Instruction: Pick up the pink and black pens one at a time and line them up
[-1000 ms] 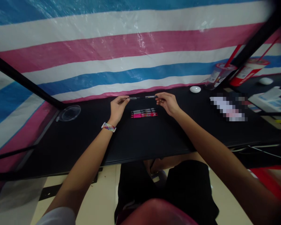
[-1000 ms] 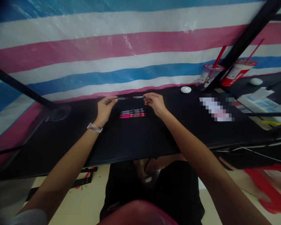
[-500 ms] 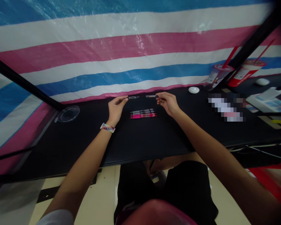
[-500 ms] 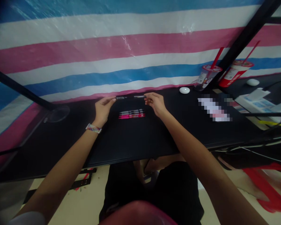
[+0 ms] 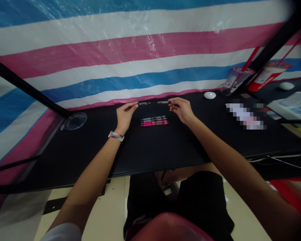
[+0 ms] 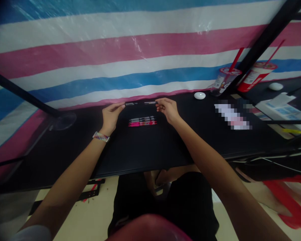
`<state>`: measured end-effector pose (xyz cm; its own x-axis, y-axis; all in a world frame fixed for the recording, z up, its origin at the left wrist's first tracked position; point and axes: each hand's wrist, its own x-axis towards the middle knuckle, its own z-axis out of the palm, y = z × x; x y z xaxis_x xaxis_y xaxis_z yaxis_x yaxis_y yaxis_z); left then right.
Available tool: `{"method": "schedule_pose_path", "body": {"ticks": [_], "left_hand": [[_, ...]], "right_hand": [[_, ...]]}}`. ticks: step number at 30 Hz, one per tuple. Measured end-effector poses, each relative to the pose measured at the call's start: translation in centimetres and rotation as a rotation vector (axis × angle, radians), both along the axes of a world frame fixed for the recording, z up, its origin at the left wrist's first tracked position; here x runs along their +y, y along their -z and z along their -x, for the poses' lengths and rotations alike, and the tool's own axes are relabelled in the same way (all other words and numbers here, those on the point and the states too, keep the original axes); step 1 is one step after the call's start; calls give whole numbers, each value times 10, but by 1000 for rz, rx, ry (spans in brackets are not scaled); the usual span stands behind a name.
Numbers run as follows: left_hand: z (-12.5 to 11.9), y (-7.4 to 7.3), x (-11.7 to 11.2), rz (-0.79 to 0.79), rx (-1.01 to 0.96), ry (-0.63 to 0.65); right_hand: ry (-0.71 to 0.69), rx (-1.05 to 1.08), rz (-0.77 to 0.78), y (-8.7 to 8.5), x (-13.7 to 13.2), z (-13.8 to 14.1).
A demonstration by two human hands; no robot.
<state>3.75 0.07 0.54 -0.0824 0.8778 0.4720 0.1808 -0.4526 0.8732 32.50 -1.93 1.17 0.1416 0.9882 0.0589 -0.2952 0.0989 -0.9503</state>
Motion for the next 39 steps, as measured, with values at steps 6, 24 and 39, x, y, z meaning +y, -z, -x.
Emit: {"method": "schedule_pose_path", "body": {"ticks": [6, 24, 39], "left_hand": [[0, -1, -1, -16, -12, 6], [-6, -4, -7, 26, 170, 175], [-8, -2, -9, 66, 217, 174]], "right_hand": [[6, 4, -5, 3, 2, -3], [-141, -56, 4, 0, -7, 8], [-166, -102, 0, 1, -10, 15]]}}
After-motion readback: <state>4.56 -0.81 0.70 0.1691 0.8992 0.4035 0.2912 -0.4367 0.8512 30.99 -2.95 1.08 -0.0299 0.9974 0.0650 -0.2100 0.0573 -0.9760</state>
